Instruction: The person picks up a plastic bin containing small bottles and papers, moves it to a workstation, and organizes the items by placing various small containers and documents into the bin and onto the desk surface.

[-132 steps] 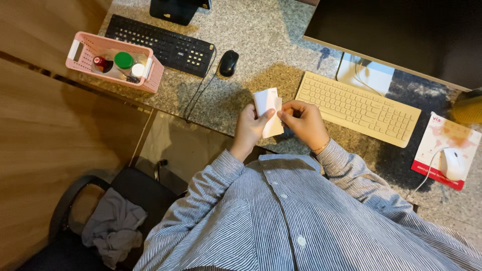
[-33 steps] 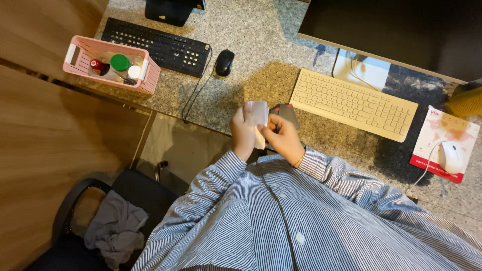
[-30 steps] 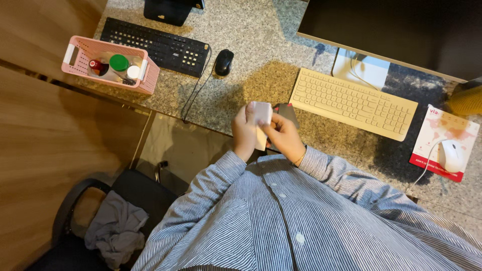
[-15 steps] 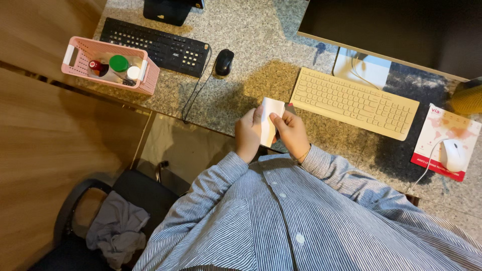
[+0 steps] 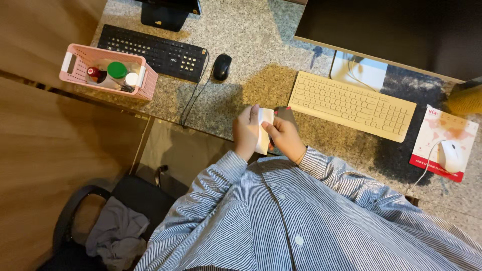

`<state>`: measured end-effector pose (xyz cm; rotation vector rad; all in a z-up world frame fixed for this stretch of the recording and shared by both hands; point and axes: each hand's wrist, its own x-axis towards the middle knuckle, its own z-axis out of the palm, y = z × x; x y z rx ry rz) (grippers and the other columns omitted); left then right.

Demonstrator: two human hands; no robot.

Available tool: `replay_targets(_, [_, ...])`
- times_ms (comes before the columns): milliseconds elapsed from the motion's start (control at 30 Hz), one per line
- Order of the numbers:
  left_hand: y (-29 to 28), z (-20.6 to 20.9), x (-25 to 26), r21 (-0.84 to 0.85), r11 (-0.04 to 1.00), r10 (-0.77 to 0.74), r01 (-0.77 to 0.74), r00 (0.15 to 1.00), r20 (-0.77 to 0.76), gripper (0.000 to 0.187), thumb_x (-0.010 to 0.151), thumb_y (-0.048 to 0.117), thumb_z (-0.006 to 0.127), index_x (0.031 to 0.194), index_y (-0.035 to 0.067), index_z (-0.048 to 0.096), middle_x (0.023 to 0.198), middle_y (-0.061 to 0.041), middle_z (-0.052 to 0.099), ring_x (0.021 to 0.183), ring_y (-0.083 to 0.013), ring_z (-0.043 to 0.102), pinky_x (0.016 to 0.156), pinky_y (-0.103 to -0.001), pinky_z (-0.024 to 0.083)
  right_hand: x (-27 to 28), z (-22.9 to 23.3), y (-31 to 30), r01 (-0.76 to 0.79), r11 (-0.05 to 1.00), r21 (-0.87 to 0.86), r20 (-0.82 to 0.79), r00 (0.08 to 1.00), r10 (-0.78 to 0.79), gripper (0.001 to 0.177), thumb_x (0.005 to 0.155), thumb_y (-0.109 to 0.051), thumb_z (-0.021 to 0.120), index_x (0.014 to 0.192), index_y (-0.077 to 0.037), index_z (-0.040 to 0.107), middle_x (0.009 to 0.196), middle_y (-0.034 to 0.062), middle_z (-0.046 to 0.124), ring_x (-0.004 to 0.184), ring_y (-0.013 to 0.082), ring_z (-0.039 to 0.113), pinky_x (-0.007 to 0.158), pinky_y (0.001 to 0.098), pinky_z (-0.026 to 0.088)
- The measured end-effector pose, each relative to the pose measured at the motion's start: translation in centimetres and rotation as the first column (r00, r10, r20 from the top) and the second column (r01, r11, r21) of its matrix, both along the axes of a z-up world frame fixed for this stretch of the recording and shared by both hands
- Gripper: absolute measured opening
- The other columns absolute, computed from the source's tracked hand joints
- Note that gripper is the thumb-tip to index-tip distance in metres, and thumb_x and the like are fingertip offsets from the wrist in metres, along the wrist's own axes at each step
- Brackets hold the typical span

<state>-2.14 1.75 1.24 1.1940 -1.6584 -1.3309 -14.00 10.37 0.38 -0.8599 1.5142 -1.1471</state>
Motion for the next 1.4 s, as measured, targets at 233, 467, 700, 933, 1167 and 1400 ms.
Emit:
replay_targets(233, [-1.4, -1.9, -1.2, -0.1, 0.993, 0.073, -0.07, 0.997, 0.03, 0.041, 0.107, 0.035, 0.053, 0.09, 0.0, 0.066, 0.073, -0.013, 0.065, 0.062, -0.0245, 0.061, 0.061, -0.039, 0.049, -1.4, -0.6, -0.5, -0.102, 0.994, 0.036, 0.2, 0.975, 0.093, 0.022, 0.1, -0.019, 0.062, 0.108, 0.002, 0.063, 0.085, 0.006, 0.072, 0.068, 0.0123, 0.07, 0.062, 0.0281, 0.06])
replay_targets(467, [-3.1, -5.7, -1.0, 0.438, 0.899, -0.054, 0.022, 0.997, 0.061, 0.031, 0.113, 0.033, 0.054, 0.108, 0.004, 0.066, 0.08, -0.018, 0.057, 0.064, -0.0224, 0.054, 0.058, -0.038, 0.044, -6.9, -6.6, -1.2, 0.04, 0.979, 0.2, -0.034, 0.999, -0.033, 0.027, 0.099, -0.018, 0.061, 0.12, -0.001, 0.064, 0.089, 0.0052, 0.074, 0.069, 0.0138, 0.07, 0.063, 0.0294, 0.061])
replay_targets(700, [-8.0, -12.0, 5.8, 0.151, 0.942, -0.332, 0.299, 0.894, 0.302, 0.08, 0.086, -0.014, 0.05, 0.156, 0.023, 0.039, 0.122, -0.013, 0.051, 0.089, -0.0253, 0.054, 0.083, -0.039, 0.049, -16.9, -18.6, -2.7, 0.292, 0.943, 0.161, -0.286, 0.928, -0.238, 0.018, 0.096, -0.01, 0.067, 0.109, 0.002, 0.071, 0.084, 0.0103, 0.069, 0.068, 0.0175, 0.062, 0.059, 0.0335, 0.05])
replay_targets(933, [-14.0, -16.6, 10.8, -0.014, 0.827, -0.493, 0.562, 0.737, 0.462, 0.074, 0.078, 0.004, 0.073, 0.145, 0.032, 0.057, 0.12, -0.017, 0.043, 0.118, -0.0365, 0.046, 0.107, -0.042, 0.036, -15.4, -23.3, -11.8, 0.448, 0.893, 0.045, -0.546, 0.76, -0.353, 0.037, 0.085, -0.011, 0.073, 0.12, -0.005, 0.068, 0.09, 0.0132, 0.075, 0.077, 0.0243, 0.072, 0.069, 0.0376, 0.058])
replay_targets(1167, [-18.6, -16.3, 12.1, 0.172, 0.794, -0.598, 0.583, 0.701, 0.389, 0.054, 0.091, 0.016, 0.07, 0.142, 0.03, 0.058, 0.118, -0.02, 0.05, 0.116, -0.0341, 0.052, 0.106, -0.039, 0.041, -11.1, -21.1, -14.8, 0.395, 0.918, -0.02, -0.765, 0.585, -0.269, 0.056, 0.082, -0.018, 0.079, 0.135, -0.008, 0.063, 0.101, 0.0181, 0.075, 0.093, 0.0373, 0.07, 0.08, 0.0461, 0.055])
replay_targets(1400, [-20.6, -15.8, 12.7, 0.429, 0.713, -0.662, 0.554, 0.734, 0.153, 0.041, 0.093, 0.012, 0.057, 0.133, 0.015, 0.064, 0.124, -0.011, 0.061, 0.099, -0.02, 0.062, 0.083, -0.033, 0.051, -3.8, -12.5, -6.7, 0.607, 0.792, 0.069, -0.93, 0.326, -0.169, 0.053, 0.087, -0.038, 0.079, 0.132, -0.013, 0.065, 0.119, 0.0238, 0.065, 0.111, 0.046, 0.061, 0.092, 0.0523, 0.051])
